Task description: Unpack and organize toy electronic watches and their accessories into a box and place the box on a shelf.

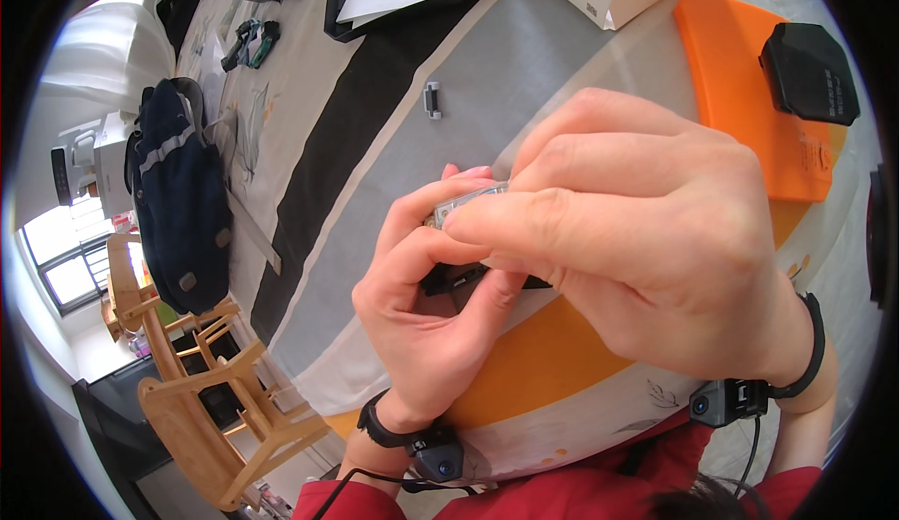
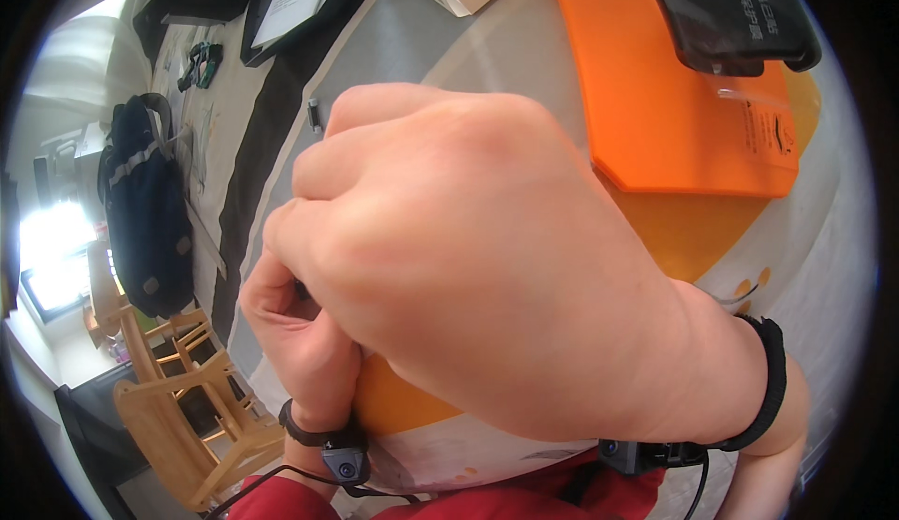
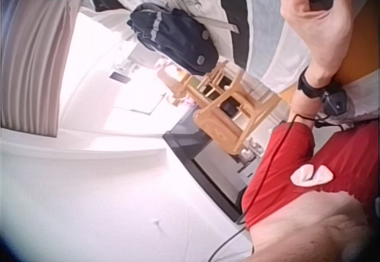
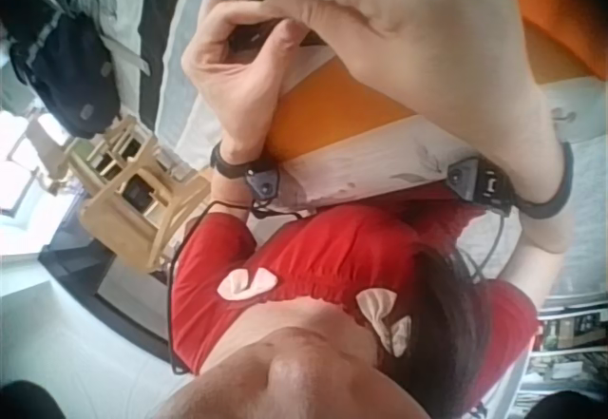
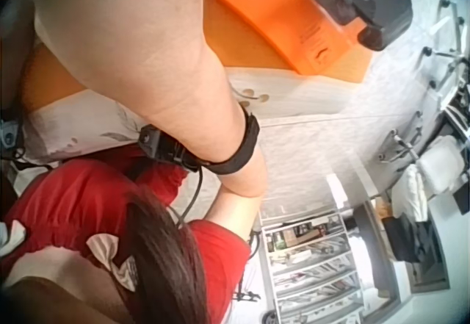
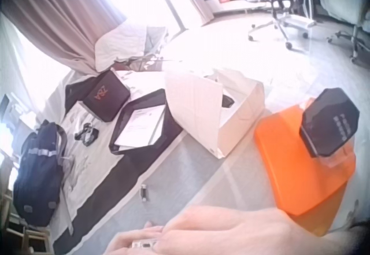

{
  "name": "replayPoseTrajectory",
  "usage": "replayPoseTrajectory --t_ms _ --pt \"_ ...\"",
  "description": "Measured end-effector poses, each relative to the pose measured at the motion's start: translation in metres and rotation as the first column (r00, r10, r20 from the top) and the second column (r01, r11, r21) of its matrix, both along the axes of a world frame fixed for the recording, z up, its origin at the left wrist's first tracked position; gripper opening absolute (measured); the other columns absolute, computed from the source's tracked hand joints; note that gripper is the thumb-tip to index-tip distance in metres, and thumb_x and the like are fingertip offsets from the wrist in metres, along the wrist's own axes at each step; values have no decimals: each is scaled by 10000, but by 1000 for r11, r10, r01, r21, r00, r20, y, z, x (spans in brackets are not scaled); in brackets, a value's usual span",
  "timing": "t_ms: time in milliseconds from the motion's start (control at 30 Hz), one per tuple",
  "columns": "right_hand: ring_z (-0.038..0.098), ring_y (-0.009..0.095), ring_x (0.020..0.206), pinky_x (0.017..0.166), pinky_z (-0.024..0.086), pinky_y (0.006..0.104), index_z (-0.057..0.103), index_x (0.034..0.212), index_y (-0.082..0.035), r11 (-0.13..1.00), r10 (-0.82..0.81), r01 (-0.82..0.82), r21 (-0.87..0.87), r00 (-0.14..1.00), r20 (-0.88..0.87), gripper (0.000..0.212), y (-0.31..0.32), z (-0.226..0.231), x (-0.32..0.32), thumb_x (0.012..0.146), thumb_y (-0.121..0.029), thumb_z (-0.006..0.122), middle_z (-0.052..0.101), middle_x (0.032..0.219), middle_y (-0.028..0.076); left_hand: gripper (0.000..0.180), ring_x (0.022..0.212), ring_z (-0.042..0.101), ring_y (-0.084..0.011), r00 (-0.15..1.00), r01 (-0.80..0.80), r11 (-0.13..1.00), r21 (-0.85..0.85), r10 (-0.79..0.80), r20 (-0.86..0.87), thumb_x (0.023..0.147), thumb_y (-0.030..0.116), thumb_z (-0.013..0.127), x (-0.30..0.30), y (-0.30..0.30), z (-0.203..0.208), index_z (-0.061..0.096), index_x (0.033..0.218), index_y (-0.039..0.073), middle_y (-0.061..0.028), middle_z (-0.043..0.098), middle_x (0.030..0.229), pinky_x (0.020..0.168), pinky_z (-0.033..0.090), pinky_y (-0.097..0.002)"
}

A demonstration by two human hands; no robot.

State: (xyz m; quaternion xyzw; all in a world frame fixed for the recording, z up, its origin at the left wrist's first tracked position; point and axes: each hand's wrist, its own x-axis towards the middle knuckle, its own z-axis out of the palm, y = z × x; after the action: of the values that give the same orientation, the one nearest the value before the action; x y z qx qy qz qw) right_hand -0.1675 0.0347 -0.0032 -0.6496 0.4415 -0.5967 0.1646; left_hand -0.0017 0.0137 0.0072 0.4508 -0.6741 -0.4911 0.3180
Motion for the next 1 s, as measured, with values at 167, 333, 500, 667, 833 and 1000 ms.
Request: replayPoseTrajectory --t_ms 167,333,500,667,833,1000 --pt "572 215 642 541 478 281 719 895 -27 997 35 -31 -71 997 68 348 -7 9 -2 551 3 673 598 684 52 114 1109 581 -293 1000 -7 1000 10 7 -14 723 -17 725 1 1 -2 653 811 -20 -173 598 1133 1082 325 -495" --pt "566 216 646 540 478 279 707 870 -17 1000 6 -5 -30 1000 22 326 -2 1 3 548 -30 659 579 672 45 106 1112 576 -289 999 27 1000 -8 -27 -31 725 -26 716 3 0 -2 653 811 -22 -171 595 1136 1088 314 -498" --pt "561 219 641 543 480 276 697 851 -18 999 -10 9 -38 1000 -16 309 0 1 3 554 -78 634 573 668 42 99 1105 579 -286 999 33 999 -21 -33 14 725 -38 706 0 1 7 651 806 -24 -169 597 1125 1090 312 -498" --pt "564 221 637 552 482 274 699 854 -20 999 -20 20 -44 1000 -20 321 -1 -2 2 544 -82 643 580 671 42 98 1104 580 -279 1000 1 999 -36 0 30 728 -43 703 -1 3 2 643 801 -18 -177 603 1101 1082 325 -500" --pt "578 208 636 570 482 273 712 881 -23 1000 8 -7 -11 997 76 240 -1 -6 -2 649 39 705 641 730 68 111 1096 583 -273 999 29 997 -69 -28 18 728 -53 708 1 1 -1 627 793 -12 -181 600 1096 1075 335 -497" --pt "568 186 639 569 462 267 697 878 -4 999 -21 29 -44 985 169 170 -1 -7 -5 720 57 687 656 771 71 132 1100 582 -273 996 89 986 -139 -87 20 721 -65 721 1 0 -1 625 795 -13 -176 598 1093 1072 336 -496"
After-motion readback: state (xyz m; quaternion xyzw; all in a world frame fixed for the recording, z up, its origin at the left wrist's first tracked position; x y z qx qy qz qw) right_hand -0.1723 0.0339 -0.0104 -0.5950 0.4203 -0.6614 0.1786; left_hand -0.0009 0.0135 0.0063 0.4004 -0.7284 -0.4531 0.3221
